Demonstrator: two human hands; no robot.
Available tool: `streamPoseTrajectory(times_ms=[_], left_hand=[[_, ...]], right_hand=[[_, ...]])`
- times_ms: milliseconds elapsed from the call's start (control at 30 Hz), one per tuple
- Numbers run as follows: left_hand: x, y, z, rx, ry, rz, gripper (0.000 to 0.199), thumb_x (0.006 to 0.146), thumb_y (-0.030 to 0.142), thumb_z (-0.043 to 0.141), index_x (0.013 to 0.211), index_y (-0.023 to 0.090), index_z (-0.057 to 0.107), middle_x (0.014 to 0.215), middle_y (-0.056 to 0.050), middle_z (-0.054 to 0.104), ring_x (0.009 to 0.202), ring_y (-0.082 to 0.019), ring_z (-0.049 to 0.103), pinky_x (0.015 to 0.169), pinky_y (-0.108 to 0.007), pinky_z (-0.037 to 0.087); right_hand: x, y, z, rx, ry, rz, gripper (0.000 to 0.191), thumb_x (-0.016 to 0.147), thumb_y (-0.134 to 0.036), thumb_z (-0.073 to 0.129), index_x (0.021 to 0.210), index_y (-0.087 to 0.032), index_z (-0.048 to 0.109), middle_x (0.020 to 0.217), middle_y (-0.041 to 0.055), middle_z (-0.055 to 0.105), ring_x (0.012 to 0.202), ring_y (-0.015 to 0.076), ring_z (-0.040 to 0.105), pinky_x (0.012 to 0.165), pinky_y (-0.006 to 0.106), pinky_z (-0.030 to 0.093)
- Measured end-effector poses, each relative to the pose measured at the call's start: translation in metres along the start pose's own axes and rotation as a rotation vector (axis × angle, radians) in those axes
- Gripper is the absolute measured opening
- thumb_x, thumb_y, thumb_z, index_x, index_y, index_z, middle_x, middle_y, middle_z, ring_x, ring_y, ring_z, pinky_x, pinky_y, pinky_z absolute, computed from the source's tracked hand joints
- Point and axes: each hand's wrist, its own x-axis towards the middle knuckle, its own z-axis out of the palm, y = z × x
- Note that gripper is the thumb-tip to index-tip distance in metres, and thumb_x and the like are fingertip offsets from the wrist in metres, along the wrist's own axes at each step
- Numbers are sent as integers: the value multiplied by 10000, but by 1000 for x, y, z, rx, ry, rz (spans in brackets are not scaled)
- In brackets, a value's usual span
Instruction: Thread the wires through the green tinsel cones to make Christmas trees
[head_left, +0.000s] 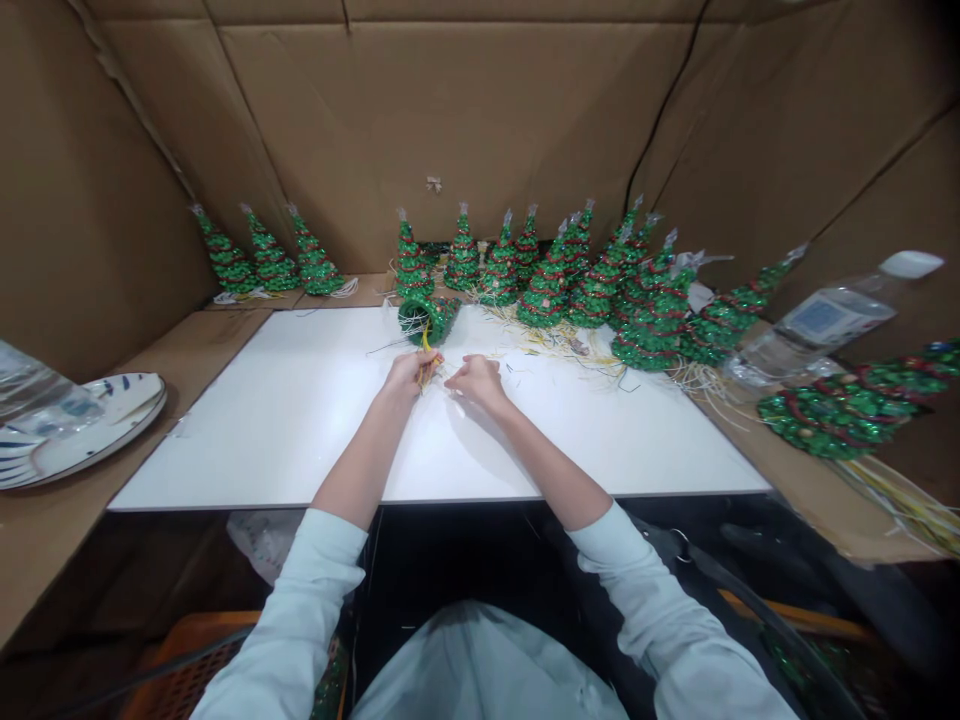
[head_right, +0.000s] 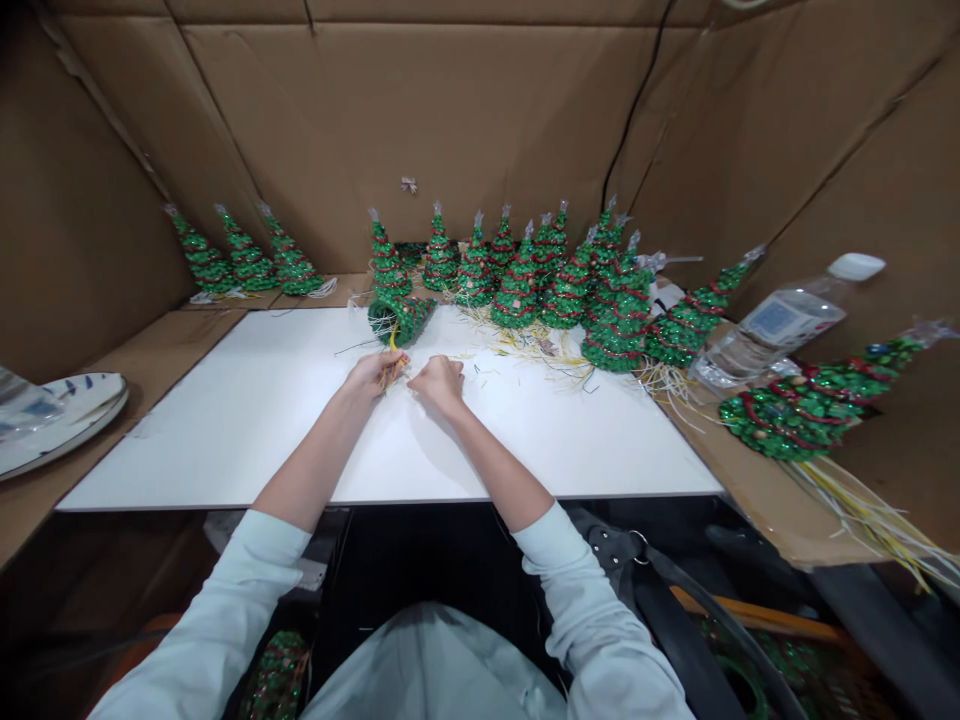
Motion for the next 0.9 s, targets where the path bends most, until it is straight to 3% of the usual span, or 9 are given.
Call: streamPoseTrajectory(times_ms=[200, 400, 600, 733, 900], left_hand=[[0, 0, 3, -10, 50, 6, 110, 758, 24, 529, 672, 66, 584, 489, -30, 580, 387, -50, 504, 401, -125, 427], [6, 5, 0, -48, 50, -16, 131, 771, 22, 517, 654, 64, 560, 494, -34, 573, 385, -43, 510, 405, -103, 428], [3, 4, 0, -39, 36, -12, 142, 773, 14, 515, 643, 59, 555, 503, -41, 575, 387, -44, 511, 407, -107, 424], [1, 4, -1, -17, 19, -7, 162, 787, 32, 508, 635, 60, 556, 498, -38, 579, 379, -42, 503, 399, -113, 424], [1, 3, -1, -4, 20, -7, 137, 780, 33, 514, 659, 59, 573, 494, -36, 583, 395, -50, 517, 419, -123, 443]], right_hand=[[3, 8, -8, 99, -17, -23, 79, 550, -218, 696, 560, -190, 623, 1032, 46, 626, 970, 195, 540, 819, 308, 440], [-5, 26, -27, 201, -217, -89, 80, 542, -204, 685, 606, -158, 665, 1030, 48, 640, 830, 165, 598, 736, 263, 447], [-3, 31, -34, -71, 69, -64, 235, 755, -309, 550, 620, -160, 671, 945, 84, 670, 999, 218, 554, 838, 303, 392], [-4, 24, -19, -11, 0, -145, 261, 759, -345, 560, 617, -158, 674, 1045, 82, 647, 1031, 209, 538, 883, 293, 378], [-12, 14, -8, -7, 23, -146, 104, 641, -272, 681, 629, -168, 680, 1160, 70, 590, 1168, 248, 419, 944, 338, 349]])
